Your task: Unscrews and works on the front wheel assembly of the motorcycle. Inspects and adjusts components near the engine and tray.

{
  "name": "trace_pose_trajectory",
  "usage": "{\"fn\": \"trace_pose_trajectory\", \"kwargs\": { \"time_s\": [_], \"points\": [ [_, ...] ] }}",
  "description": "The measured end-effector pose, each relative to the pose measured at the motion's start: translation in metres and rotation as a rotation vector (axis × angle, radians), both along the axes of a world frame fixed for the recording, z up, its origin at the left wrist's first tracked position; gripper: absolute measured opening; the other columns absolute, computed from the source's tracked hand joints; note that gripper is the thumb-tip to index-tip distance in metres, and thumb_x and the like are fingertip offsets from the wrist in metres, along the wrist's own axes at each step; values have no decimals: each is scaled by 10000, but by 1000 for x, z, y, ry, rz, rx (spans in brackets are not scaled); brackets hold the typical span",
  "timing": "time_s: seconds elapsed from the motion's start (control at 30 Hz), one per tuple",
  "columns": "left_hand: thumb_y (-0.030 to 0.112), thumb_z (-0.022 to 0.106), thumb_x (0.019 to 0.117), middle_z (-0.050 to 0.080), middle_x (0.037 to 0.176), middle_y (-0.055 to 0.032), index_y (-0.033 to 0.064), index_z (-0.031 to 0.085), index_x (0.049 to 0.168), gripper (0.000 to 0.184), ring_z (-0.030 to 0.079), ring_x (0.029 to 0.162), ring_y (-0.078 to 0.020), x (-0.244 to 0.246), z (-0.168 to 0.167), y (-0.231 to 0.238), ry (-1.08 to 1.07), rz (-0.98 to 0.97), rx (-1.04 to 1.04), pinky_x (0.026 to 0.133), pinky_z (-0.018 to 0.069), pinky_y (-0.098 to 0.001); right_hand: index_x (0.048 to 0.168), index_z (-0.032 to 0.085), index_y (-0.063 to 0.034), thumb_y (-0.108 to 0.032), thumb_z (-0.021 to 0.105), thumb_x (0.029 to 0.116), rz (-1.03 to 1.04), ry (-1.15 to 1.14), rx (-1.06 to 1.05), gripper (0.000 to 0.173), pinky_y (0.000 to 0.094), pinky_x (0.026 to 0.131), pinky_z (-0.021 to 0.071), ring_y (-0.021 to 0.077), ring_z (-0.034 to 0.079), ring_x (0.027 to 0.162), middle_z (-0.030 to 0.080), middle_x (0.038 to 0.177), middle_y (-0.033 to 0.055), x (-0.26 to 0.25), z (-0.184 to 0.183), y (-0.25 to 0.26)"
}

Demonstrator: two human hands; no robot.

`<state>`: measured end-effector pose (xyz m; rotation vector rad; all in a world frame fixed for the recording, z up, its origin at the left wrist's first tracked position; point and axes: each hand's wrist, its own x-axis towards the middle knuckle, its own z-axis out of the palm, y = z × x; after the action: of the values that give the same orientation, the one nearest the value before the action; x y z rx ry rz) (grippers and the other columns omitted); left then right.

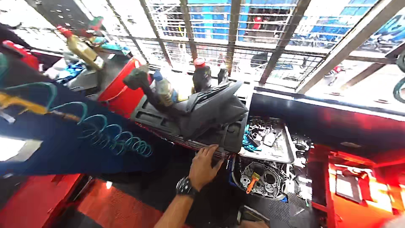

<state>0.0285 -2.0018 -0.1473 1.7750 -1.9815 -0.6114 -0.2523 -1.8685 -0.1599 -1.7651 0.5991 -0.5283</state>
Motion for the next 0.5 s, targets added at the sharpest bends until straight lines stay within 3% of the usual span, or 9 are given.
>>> {"fn": "trace_pose_trajectory", "kwargs": {
  "time_s": [0.07, 0.17, 0.3, 0.4, 0.5],
  "points": [
    [441, 697, 945, 591, 1454, -17, 156, 602, 1414, 557, 563, 1332, -208, -23, -23, -51, -8, -111, 39, 1094, 495, -463, 1163, 697, 35, -263, 623, 991, -82, 29, 44, 353, 473, 908, 570, 285, 715, 988, 727, 1057, 207, -15, -3, -17],
    [366, 729, 919, 574, 1469, -33, 160, 582, 1432, 572, 543, 1350, -242, -46, -50, -85, -28, -95, 85, 1097, 483, -483, 1165, 695, 43, -240, 658, 969, -164, 40, 126, 345, 448, 934, 562, 262, 712, 1007, 728, 1063, 205, -28, 0, -29],
    [308, 663, 958, 505, 1551, 20, 184, 555, 1467, 535, 467, 1427, -204, -49, -57, -93, -142, -180, 122, 1134, 438, -458, 1141, 690, 66, -250, 674, 955, -237, 35, 205, 367, 414, 944, 560, 228, 712, 1006, 732, 1045, 202, -28, 2, -43],
    [306, 608, 1012, 379, 1645, 24, 180, 407, 1582, 617, 443, 1456, -187, -43, -53, -96, -146, -222, 194, 1174, 400, -449, 1141, 695, 59, -236, 689, 939, -229, 27, 224, 358, 401, 944, 560, 197, 712, 1003, 738, 1045, 185, -18, -1, -55],
    [381, 552, 1045, 287, 1690, 4, 161, 306, 1625, 667, 313, 1532, -156, -35, -55, -97, -194, -230, 241, 1264, 253, -457, 1114, 705, 22, -268, 709, 936, -185, 30, 174, 340, 421, 922, 571, 204, 715, 986, 740, 1017, 164, -4, -2, -69]
  ]
}}
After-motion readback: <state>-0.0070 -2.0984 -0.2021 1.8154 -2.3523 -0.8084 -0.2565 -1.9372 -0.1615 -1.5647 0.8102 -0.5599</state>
